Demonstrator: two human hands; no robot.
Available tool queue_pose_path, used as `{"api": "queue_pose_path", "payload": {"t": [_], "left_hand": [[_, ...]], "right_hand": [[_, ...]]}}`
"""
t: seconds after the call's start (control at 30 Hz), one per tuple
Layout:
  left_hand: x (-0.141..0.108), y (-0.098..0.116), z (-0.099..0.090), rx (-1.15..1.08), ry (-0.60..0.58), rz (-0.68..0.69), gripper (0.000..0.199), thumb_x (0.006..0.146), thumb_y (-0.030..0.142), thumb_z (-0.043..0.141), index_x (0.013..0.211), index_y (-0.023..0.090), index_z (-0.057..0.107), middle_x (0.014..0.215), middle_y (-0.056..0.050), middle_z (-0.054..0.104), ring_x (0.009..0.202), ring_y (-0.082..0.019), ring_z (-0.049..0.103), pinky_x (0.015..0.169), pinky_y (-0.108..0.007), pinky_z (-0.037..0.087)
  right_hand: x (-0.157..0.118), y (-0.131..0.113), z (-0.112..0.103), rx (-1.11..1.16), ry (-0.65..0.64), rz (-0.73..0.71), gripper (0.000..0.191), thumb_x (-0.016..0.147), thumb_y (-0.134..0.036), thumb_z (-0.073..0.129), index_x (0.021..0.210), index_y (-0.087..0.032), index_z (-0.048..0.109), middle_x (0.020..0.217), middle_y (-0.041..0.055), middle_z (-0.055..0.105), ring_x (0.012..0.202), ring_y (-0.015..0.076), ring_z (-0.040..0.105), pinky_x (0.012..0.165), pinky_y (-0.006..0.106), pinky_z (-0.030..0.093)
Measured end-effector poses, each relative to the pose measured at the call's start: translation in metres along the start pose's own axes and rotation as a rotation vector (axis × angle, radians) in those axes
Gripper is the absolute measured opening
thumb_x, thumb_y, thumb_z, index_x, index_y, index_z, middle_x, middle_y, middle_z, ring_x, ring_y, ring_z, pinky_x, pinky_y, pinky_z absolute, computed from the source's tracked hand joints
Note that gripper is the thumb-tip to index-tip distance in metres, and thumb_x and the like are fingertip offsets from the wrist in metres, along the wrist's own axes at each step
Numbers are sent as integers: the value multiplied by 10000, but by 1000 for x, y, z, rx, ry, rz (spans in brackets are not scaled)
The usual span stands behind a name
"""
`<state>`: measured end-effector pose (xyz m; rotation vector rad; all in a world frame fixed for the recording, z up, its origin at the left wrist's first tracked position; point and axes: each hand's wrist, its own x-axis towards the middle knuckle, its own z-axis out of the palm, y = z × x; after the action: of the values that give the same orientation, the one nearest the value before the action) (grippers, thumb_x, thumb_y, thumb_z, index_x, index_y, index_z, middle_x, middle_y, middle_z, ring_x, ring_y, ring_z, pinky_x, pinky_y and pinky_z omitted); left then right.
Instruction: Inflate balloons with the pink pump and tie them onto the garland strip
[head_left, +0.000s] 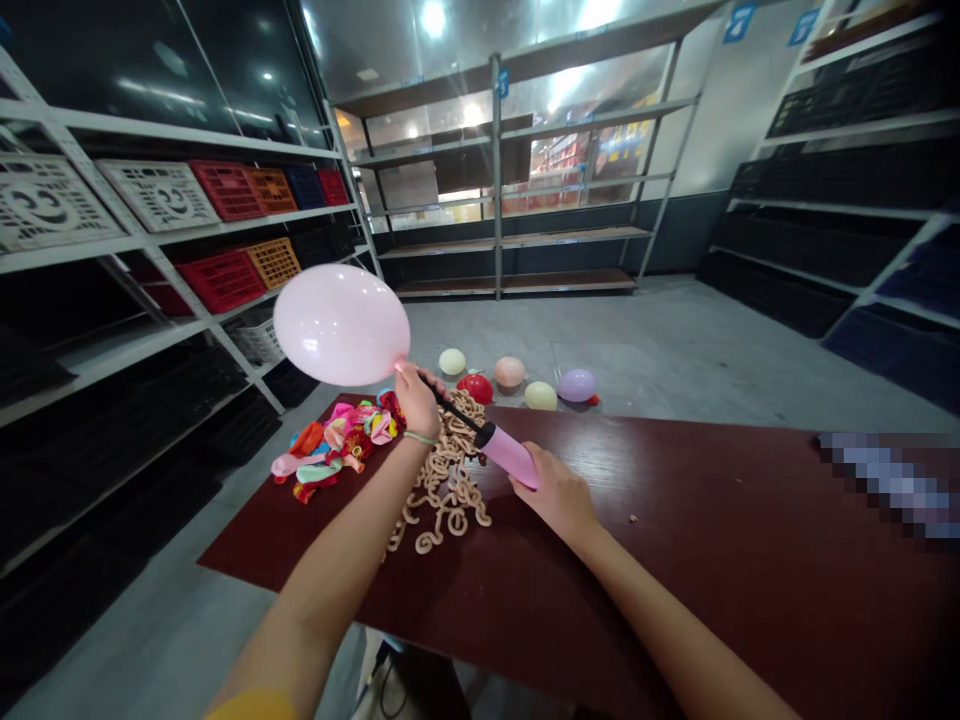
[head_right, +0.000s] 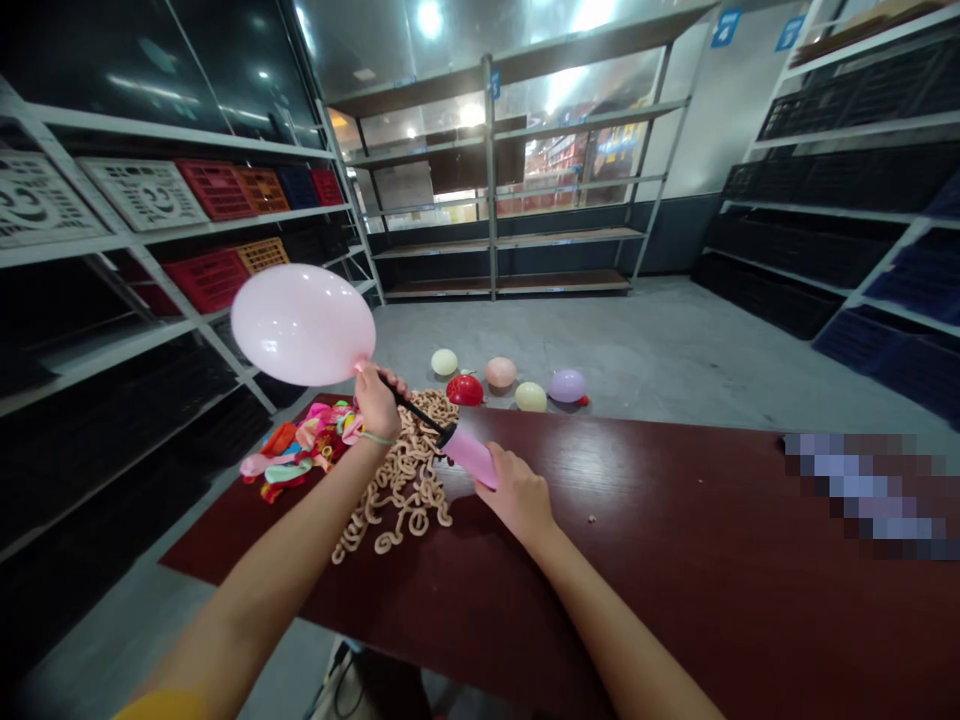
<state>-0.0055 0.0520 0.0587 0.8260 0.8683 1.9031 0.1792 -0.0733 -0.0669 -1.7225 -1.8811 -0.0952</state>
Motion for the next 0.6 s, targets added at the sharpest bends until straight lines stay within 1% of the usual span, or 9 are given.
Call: {"api": "queue_pose_path", "payload": {"t": [0.07,0.13,0.23,0.27,0.33,0.37,0.43,0.5,0.6], "left_hand": [[12,9,-2,-23,25,20,354,945,501,429,741,216,379,535,68,408,368,-80,412,359,-185,325],[10,7,-4,-59,80,28,319,953,470,424,764,218,379,549,70,406,373,-73,401,362,-178,316],[-15,-12,-4,-87,142,-11,301,970,444,391,771,218,379,548,70,398,379,-71,393,367,-181,318],[-27,-21,-3,-88,142,-32,311,972,451,381,767,217,379,549,68,405,381,-72,397,367,-186,321],[-49,-39,0,-66,90,-70,353,970,481,367,739,214,376,538,62,407,380,-77,402,368,-201,336],[-58,-47,1,-61,95,-93,367,966,497,366,736,212,380,534,63,405,377,-76,399,369,-205,339],[-68,-56,2,-54,104,-128,396,950,535,379,726,209,385,528,63,405,382,-77,405,379,-212,355],[-64,-58,-2,-33,91,-151,414,933,560,399,716,207,390,524,60,411,388,-82,420,385,-217,364],[-39,-46,-16,-8,75,-159,416,925,555,409,701,205,389,519,58,412,387,-87,427,384,-219,361]], "right_hand": [[0,0,1,4,10,3,466,849,-363,593,1289,-235,510,1073,58,688,915,208,649,674,277,411],[-1,1,1,-13,8,8,462,842,-364,598,1281,-240,521,1054,55,689,907,208,645,665,272,399],[-1,1,1,-72,-1,24,449,833,-378,605,1260,-251,542,1010,48,687,879,205,636,637,266,366],[-1,1,1,-86,-3,28,447,833,-385,606,1257,-256,545,1000,44,684,870,202,632,631,265,357],[-2,3,0,-99,2,36,451,832,-394,605,1259,-265,541,1002,37,678,867,197,625,628,264,347],[-2,4,-1,-101,6,35,454,830,-394,605,1261,-267,539,1011,35,676,870,194,622,631,263,347],[-3,7,-1,-110,11,27,455,828,-389,607,1260,-267,536,1026,34,672,876,193,618,637,261,350],[-3,8,-2,-133,-4,1,456,833,-384,605,1267,-266,530,1026,35,669,874,193,616,635,261,352],[-3,5,-1,-173,-41,-48,472,843,-374,599,1294,-264,512,1012,42,665,869,194,613,621,261,356]]}}
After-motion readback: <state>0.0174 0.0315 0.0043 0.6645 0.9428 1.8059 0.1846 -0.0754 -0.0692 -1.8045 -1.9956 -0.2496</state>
